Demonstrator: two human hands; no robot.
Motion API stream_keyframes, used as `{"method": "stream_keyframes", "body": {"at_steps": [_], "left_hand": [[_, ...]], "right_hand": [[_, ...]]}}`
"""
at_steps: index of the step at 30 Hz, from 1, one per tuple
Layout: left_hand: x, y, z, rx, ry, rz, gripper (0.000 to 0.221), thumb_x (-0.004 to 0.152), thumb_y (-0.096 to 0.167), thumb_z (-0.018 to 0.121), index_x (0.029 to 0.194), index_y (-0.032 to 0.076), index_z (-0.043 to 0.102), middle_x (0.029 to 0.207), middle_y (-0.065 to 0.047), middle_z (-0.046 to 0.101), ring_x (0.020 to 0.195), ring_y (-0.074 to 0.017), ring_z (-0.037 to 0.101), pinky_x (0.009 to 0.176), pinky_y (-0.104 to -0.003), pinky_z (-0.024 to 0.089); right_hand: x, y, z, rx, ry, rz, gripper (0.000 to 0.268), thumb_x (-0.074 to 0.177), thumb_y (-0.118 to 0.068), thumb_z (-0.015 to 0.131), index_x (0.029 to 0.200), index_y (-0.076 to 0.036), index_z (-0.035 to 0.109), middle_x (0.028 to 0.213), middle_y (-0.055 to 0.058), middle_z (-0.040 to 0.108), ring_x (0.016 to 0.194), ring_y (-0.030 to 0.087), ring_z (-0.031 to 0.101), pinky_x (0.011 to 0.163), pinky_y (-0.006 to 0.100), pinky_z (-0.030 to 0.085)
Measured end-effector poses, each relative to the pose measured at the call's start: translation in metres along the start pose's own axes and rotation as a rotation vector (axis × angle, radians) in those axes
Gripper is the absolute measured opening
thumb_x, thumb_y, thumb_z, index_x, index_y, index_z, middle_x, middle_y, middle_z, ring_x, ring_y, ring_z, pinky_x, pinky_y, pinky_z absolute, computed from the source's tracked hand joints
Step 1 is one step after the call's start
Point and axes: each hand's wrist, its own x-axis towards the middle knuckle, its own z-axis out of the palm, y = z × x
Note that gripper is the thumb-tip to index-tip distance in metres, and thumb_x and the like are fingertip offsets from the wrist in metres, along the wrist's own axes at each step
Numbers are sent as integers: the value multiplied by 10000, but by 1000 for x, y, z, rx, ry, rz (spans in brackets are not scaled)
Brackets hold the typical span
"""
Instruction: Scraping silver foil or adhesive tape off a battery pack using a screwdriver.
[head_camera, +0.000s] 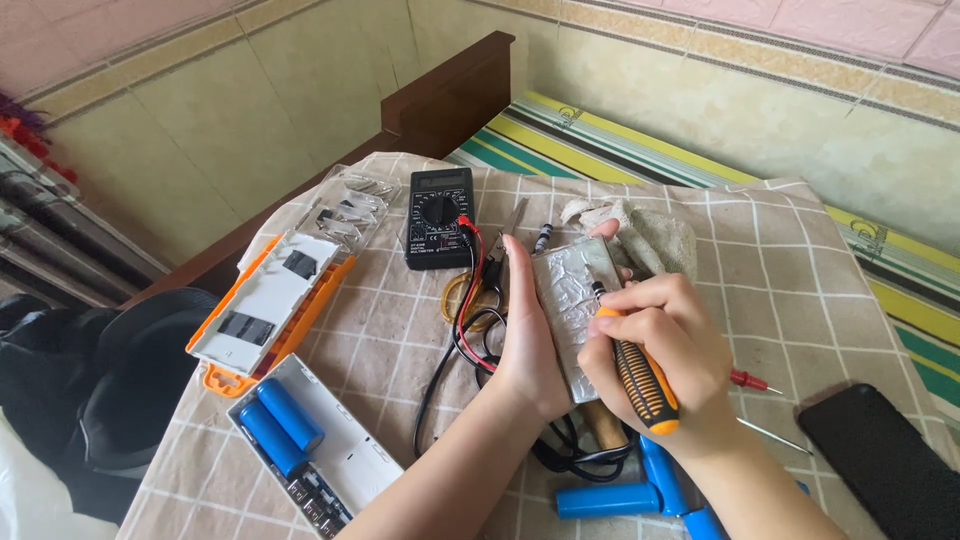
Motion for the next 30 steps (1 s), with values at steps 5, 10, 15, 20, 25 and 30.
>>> {"method": "stream_keyframes", "body": {"at_steps": [5,10,15,20,25,30], "left_hand": [[0,1,-1,29,-6,10,857,980,865,340,1385,159,605,1056,-151,711,990,-240,678,921,-370,542],[1,-1,-4,22,-16,29,840,980,849,368,1380,148,602,1051,-114,714,949,-206,693,930,-338,537],[1,0,-2,52,-7,42,833,989,843,355,1374,148,607,1084,-115,721,983,-207,694,946,-328,531],[0,-1,-3,3,-56,2,809,970,873,376,1339,189,601,1038,-86,684,945,-181,660,907,-325,530],[0,0,-3,-37,-86,-5,821,974,867,388,1345,166,600,1035,-129,706,953,-192,693,917,-312,545],[0,-1,-3,-3,-45,18,838,986,859,363,1361,151,610,1059,-135,710,968,-204,693,933,-328,542]], "right_hand": [[5,-3,-1,-15,-33,-6,94,886,48,727,907,-1,649,1048,184,675,944,281,709,856,341,582],[3,-2,-1,-11,-32,-4,116,914,24,729,972,-3,632,1082,213,695,987,307,730,874,360,605],[5,-4,-1,-10,-42,3,112,917,31,728,971,-6,638,1078,204,690,983,304,724,899,369,590],[5,-5,1,-9,-37,18,83,904,60,724,939,6,670,1052,209,684,957,297,730,901,367,592],[4,-2,2,-13,-24,3,89,873,67,708,881,-2,653,981,207,662,855,259,698,844,349,583],[0,0,2,-13,-7,11,96,866,60,699,844,-9,635,953,186,634,815,242,669,788,327,563]]}}
